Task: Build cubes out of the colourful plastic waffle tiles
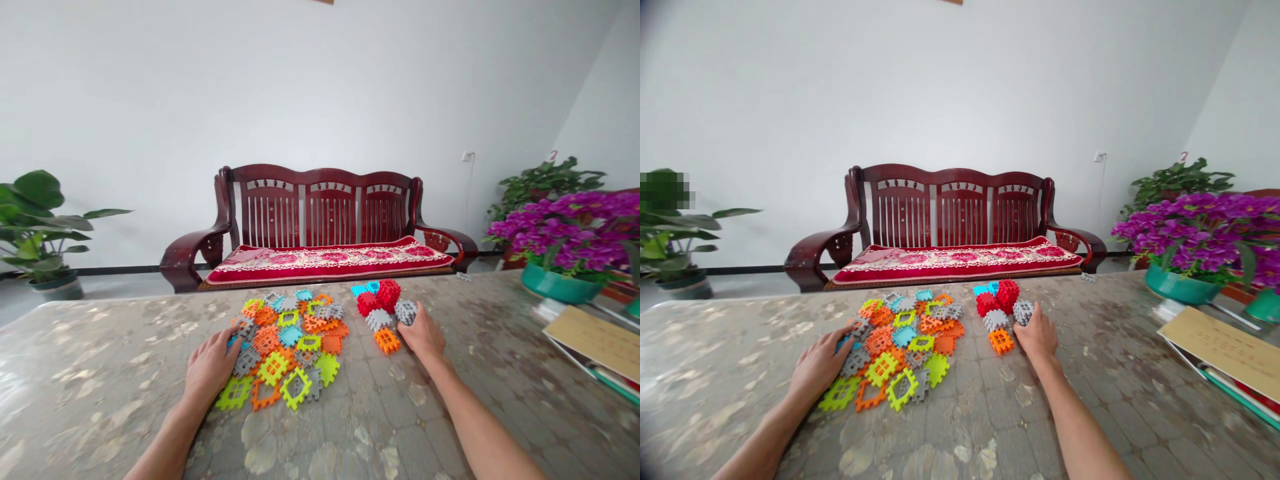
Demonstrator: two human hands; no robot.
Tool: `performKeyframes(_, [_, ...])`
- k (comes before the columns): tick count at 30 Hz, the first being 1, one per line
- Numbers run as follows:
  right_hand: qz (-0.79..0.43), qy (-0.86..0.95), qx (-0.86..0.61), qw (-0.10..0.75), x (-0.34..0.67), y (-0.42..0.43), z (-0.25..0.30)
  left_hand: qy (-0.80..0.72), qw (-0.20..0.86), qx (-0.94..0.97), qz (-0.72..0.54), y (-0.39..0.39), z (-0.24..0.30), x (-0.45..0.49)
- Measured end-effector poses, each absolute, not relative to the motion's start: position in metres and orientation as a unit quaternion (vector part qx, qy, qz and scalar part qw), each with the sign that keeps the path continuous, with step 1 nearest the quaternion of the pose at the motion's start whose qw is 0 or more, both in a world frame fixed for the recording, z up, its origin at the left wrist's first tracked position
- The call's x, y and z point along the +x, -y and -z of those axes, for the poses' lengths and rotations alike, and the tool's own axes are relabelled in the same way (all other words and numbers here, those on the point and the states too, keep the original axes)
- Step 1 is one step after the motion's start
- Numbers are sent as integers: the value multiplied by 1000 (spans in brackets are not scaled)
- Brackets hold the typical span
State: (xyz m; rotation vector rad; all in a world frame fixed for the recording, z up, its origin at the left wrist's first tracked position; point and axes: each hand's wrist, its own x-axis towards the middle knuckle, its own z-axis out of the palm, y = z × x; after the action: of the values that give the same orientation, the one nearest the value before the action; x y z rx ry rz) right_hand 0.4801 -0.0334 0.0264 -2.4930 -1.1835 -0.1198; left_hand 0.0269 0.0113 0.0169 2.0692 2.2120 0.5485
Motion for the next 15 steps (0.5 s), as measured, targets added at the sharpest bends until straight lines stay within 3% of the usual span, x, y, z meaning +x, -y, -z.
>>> performKeyframes(15, [33,420,-883,206,517,0,-20,-718,38,672,-178,-15,-12,22])
